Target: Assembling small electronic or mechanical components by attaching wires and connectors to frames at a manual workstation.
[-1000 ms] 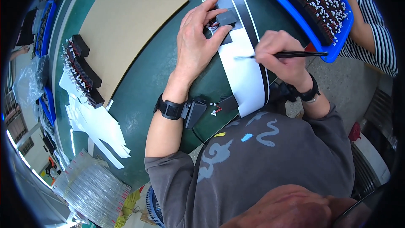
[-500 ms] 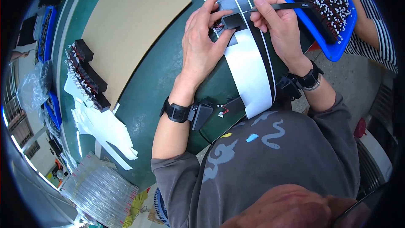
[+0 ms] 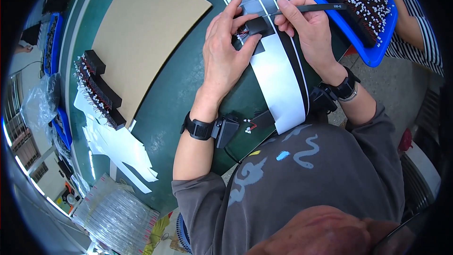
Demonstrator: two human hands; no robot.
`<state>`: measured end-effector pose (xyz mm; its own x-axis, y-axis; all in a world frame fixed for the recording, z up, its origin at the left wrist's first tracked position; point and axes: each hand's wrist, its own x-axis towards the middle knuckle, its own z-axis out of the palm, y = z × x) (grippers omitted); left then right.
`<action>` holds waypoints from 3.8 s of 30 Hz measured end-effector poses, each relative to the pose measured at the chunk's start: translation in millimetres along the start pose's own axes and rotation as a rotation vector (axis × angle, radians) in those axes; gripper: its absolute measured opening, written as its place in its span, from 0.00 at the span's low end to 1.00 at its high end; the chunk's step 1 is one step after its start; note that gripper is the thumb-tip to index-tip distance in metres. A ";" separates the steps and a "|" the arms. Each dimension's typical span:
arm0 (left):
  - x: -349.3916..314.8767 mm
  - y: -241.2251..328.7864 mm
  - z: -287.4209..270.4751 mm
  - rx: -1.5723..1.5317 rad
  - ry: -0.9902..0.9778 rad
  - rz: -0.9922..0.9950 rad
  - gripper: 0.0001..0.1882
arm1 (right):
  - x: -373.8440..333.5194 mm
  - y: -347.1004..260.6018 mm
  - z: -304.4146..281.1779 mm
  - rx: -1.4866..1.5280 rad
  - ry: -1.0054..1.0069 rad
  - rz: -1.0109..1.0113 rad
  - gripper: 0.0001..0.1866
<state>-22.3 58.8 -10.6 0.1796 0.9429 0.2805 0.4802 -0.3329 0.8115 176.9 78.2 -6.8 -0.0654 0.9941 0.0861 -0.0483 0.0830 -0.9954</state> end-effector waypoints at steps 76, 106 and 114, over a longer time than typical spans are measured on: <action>5.7 -10.3 -12.1 -0.077 0.022 -0.003 0.39 | -71.3 -38.7 29.5 -0.414 -0.697 -0.415 0.08; -4.8 8.0 -21.5 -0.171 0.078 -0.165 0.36 | -74.2 -17.7 -3.2 -0.721 -0.710 -0.576 0.12; -9.0 -21.3 -13.0 -0.127 0.146 0.243 0.35 | -66.8 -22.1 -7.8 -0.126 -0.517 -0.180 0.10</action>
<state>-45.4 57.6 -23.7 0.1463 0.8308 0.5370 0.3255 -0.5531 0.7669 190.2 10.5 9.2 -0.5485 0.8030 0.2329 0.0134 0.2869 -0.9579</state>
